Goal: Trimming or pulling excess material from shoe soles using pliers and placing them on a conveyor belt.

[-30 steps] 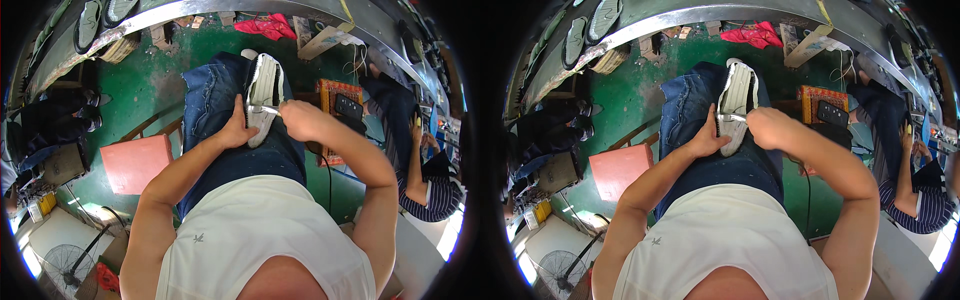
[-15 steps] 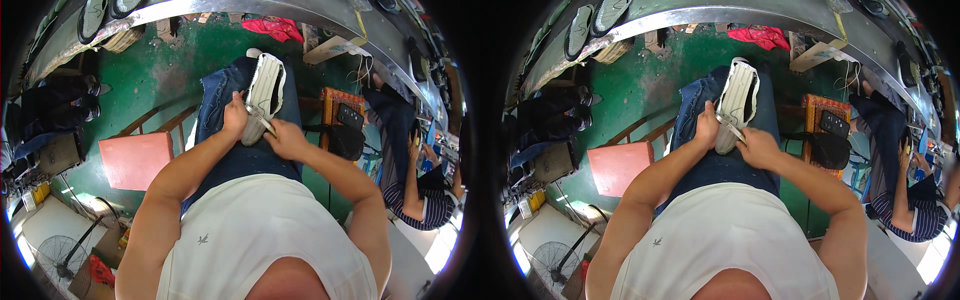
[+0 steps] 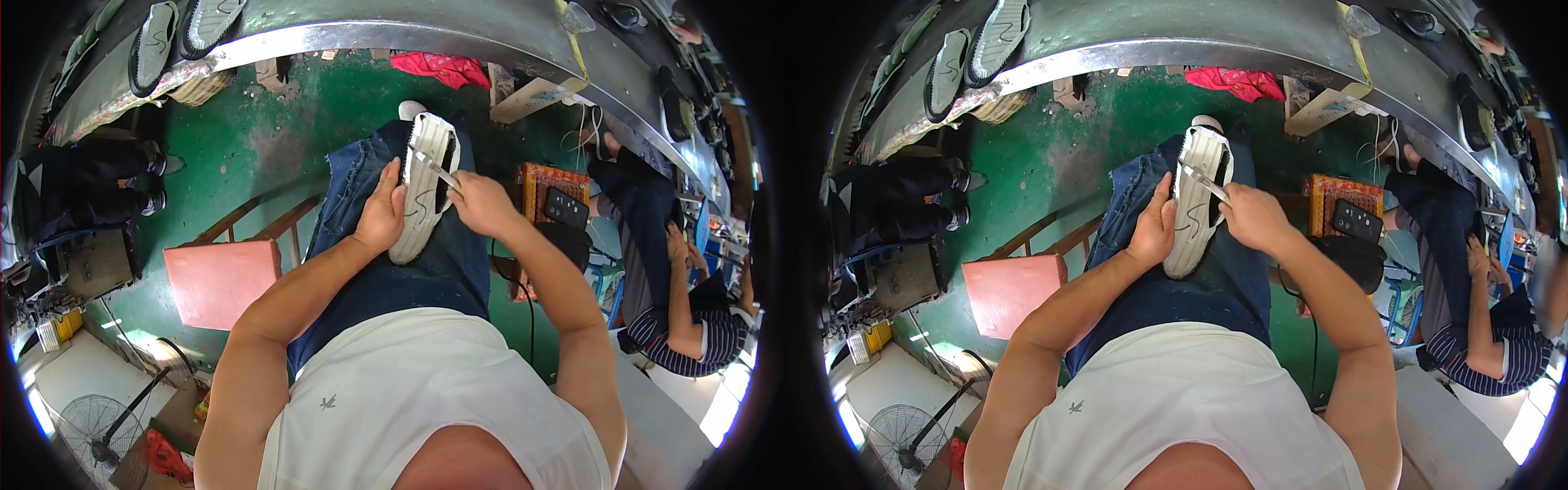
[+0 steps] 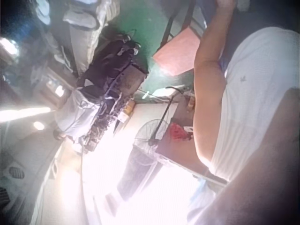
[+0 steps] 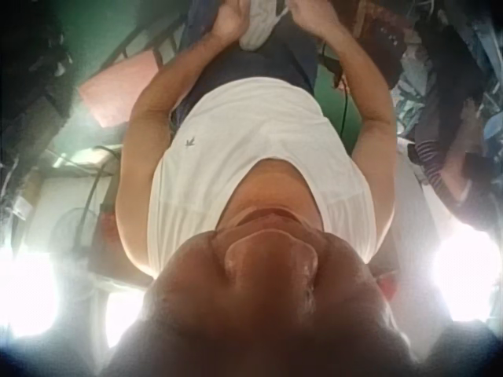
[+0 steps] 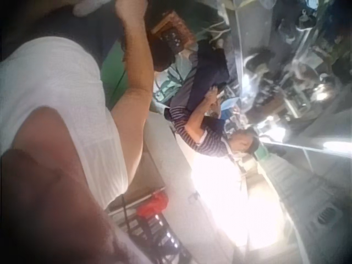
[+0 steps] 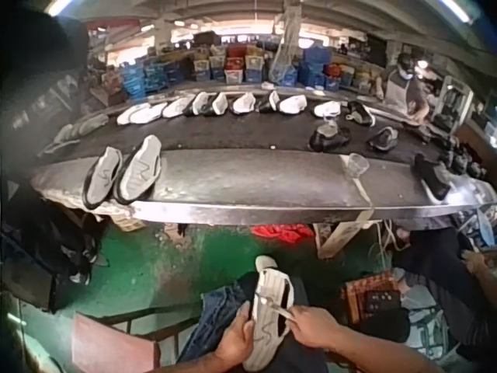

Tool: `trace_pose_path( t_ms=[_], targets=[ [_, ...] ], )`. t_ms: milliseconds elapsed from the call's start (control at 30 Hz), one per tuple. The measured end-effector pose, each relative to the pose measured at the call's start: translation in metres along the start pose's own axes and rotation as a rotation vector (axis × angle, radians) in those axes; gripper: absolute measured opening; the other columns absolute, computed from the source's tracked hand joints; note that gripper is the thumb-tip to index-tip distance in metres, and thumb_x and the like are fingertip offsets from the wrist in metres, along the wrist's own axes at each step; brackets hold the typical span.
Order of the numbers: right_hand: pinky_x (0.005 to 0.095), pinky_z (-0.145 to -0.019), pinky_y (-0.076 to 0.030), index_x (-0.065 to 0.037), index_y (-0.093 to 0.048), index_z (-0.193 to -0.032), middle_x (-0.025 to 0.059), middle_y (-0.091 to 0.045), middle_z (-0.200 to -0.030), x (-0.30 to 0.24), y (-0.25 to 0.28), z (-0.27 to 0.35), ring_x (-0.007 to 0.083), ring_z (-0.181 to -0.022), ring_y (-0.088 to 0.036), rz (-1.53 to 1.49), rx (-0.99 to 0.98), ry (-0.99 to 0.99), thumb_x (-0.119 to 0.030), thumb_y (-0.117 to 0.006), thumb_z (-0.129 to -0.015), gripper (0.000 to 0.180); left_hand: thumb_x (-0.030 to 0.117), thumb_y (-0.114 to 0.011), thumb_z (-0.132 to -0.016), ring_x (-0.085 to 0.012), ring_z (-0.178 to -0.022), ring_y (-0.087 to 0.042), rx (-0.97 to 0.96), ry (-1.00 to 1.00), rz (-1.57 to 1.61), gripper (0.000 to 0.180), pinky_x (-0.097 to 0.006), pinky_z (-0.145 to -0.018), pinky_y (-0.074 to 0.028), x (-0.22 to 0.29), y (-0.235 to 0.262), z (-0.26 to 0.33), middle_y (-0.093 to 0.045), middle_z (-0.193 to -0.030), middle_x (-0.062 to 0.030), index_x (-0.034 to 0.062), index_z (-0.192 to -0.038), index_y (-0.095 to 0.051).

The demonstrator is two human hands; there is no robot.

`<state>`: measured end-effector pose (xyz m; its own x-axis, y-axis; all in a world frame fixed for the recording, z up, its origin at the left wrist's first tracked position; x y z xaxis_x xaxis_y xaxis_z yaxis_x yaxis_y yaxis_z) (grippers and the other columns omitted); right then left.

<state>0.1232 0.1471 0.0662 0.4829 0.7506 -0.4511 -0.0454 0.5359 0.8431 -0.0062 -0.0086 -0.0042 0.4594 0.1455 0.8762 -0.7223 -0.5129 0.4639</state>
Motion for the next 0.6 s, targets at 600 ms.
trace_pose_path(
  t_ms=[600],
  targets=[
    [0.0549, -0.075, -0.049, 0.004, -0.058, -0.092, 0.0287, -0.066, -0.084, 0.014, 0.041, -0.026, 0.0484, -0.082, -0.064, -0.045, -0.032, -0.013, -0.034, -0.050, -0.104, 0.041, 0.022, -0.049, -0.103, -0.0519, -0.132, -0.045, -0.524, 0.009, -0.255, 0.058, -0.050, -0.102, -0.048, 0.037, 0.011, -0.023, -0.053, -0.139, -0.0294, 0.0134, -0.157, -0.029]
  ],
)
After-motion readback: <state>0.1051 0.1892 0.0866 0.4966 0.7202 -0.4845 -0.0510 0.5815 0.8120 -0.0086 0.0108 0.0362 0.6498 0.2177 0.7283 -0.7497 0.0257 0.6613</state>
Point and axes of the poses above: each hand's wrist, its own z-axis away from the middle knuckle, its own y-axis out of the back of the hand, x = y × z, the point moved 4 cm from there along -z, towards the middle knuckle
